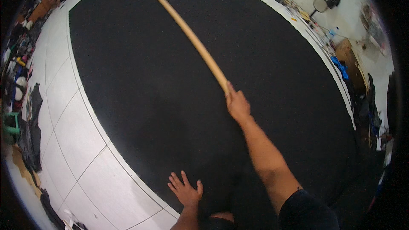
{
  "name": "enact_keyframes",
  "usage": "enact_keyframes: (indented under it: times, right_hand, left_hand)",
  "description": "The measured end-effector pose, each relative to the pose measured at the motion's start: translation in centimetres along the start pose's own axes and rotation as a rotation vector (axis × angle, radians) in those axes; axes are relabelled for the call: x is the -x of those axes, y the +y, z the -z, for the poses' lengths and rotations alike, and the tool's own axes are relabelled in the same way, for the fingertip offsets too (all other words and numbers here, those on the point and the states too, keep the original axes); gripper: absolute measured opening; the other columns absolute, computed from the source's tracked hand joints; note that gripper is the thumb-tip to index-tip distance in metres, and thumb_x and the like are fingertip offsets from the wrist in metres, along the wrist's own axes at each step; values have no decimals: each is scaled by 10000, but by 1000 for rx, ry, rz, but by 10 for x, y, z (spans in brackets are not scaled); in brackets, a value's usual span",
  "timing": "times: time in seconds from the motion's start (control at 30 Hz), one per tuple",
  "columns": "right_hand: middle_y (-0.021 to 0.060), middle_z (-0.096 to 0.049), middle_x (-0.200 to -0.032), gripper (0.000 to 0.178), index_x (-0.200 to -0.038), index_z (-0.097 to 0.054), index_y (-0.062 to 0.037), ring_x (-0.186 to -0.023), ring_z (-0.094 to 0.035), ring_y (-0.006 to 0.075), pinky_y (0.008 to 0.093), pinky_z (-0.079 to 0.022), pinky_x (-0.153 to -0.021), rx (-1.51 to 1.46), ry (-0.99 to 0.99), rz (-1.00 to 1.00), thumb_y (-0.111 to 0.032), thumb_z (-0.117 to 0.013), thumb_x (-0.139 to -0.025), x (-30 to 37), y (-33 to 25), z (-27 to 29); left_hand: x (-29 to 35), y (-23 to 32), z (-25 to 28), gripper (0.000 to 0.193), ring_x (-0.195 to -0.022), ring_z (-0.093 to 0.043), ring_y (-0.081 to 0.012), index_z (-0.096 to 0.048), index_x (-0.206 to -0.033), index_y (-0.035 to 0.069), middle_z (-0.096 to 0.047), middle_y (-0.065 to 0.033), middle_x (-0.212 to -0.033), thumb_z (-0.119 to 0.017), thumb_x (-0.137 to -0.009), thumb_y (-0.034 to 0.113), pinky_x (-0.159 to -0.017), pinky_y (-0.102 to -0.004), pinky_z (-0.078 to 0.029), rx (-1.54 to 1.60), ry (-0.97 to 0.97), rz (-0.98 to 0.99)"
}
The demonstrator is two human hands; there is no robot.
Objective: The person measures a large piece of black fabric using a wooden pole, cuts it with shears, and then folds and aligns the layers by hand on the floor.
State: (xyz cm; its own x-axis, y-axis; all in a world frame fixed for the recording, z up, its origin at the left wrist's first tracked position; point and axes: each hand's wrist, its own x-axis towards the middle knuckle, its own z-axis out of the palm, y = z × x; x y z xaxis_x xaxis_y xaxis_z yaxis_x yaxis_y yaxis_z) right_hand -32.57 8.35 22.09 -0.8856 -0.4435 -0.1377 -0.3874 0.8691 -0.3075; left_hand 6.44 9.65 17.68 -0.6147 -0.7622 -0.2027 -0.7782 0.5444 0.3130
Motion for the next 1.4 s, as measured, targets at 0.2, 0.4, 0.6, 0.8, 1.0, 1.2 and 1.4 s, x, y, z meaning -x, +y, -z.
enact_keyframes:
  times: [0.2, 0.4, 0.6, 0.8, 1.0, 1.2, 1.4]
  right_hand:
    - [146, -535, -1032, 518, -1524, -280, -307, -932, -596, 304, 449, -497, -854, -30, -70, -294, -348, -419, -1027, 157, 51, 4]
    - [177, -548, -1034, 526, -1531, -263, -276, -935, -592, 346, 463, -490, -843, -94, 4, -591, -349, -406, -1030, 387, 156, 12]
    - [227, -593, -985, 538, -1520, -301, -173, -895, -600, 397, 485, -488, -821, -126, 210, -713, -324, -431, -1019, 554, 236, 12]
    - [210, -609, -1019, 545, -1504, -323, -106, -923, -617, 364, 471, -488, -833, -182, 110, -648, -294, -463, -1012, 603, 212, 34]
    - [152, -541, -986, 487, -1440, -421, -314, -906, -613, 371, 499, -538, -731, -236, 254, -527, -357, -537, -969, 642, 205, -16]
    - [147, -547, -1015, 499, -1445, -405, -338, -912, -621, 372, 488, -549, -753, -135, 271, -790, -367, -541, -966, 742, 256, -21]
    - [208, -549, -1010, 530, -1467, -393, -297, -940, -594, 417, 518, -497, -819, -133, 418, -1084, -363, -542, -963, 860, 343, -11]
  left_hand:
    - [0, 16, 5, 814, -1457, -125, -449, -328, -1479, 25, -138, -272, -1571, -645, -821, 385, -1174, -586, -84, -47, -1, -1]
    - [5, 8, -2, 755, -1458, -139, -437, -300, -1498, 42, -153, -272, -1570, -576, -899, 408, -1179, -565, -84, -64, 141, -57]
    - [13, 9, -9, 748, -1448, -180, -437, -327, -1493, 52, -195, -267, -1563, -551, -912, 466, -1171, -565, -120, -65, 230, -130]
    - [14, -2, -14, 778, -1448, -176, -449, -336, -1501, 92, -199, -278, -1559, -527, -907, 557, -1168, -569, -111, -129, 209, -125]
    - [22, -21, -9, 805, -1463, -140, -428, -295, -1514, 76, -172, -281, -1565, -476, -928, 596, -1169, -564, -95, -137, 117, -302]
    - [152, -63, -32, 812, -1469, -110, -418, -203, -1519, -2, -123, -274, -1578, -421, -970, 555, -1182, -529, -94, -212, 61, -517]
    - [212, -71, -27, 815, -1456, -137, -438, -228, -1500, -29, -136, -291, -1565, -488, -953, 517, -1187, -505, -124, -99, 66, -379]
